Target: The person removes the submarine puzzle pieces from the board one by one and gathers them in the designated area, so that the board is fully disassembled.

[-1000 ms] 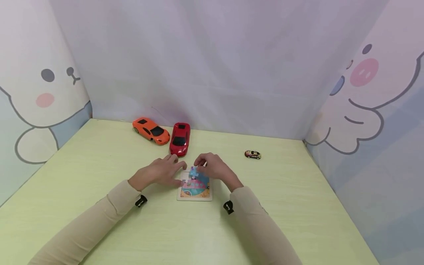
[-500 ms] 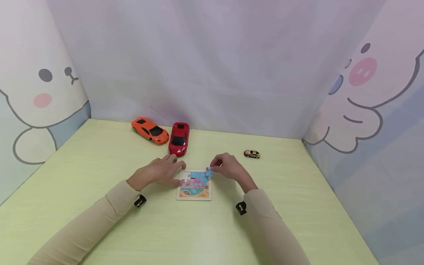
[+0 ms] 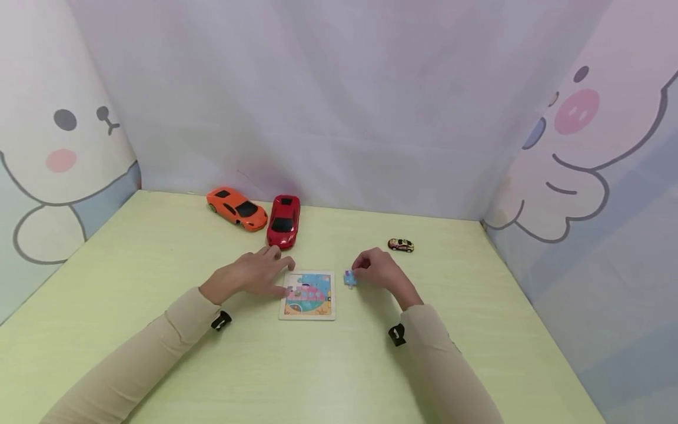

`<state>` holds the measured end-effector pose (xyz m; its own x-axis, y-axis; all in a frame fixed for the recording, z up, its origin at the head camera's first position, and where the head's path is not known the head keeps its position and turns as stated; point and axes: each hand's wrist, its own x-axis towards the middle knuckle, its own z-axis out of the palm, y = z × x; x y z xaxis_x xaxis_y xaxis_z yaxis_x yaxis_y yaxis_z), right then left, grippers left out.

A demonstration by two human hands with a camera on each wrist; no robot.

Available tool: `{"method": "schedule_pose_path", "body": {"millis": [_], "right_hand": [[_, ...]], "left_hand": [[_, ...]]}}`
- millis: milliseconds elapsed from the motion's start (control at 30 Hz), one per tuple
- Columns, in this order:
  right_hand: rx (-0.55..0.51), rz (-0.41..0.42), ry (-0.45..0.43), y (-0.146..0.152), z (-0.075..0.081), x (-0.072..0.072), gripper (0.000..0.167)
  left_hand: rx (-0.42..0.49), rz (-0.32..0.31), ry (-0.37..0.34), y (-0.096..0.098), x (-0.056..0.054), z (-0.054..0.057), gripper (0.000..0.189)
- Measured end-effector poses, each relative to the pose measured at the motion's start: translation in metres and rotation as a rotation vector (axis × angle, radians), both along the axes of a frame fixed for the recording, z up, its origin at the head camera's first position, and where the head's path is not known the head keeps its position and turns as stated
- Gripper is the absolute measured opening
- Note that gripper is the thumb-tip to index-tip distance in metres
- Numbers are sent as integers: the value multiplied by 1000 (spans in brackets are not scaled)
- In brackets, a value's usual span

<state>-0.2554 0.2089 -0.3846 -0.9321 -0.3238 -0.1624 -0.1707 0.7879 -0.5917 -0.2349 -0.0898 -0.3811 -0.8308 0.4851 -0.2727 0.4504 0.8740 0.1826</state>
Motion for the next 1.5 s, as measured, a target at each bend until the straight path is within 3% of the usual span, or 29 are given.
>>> {"method": "schedule_pose_path", "body": {"millis": [467, 767, 1167, 1500], "right_hand": [[72, -53, -31, 2, 0, -2, 6], [66, -16, 7, 0, 0, -3, 5], [50, 12, -9, -15, 6, -4, 5], [21, 91, -29, -37, 12, 1, 10]], "left_hand": [[15, -18, -8, -5, 1, 5, 52], [18, -22, -6, -4, 0, 3, 52], [20, -6, -20, -3, 1, 3, 53], [7, -4, -15, -2, 1, 4, 53]]}}
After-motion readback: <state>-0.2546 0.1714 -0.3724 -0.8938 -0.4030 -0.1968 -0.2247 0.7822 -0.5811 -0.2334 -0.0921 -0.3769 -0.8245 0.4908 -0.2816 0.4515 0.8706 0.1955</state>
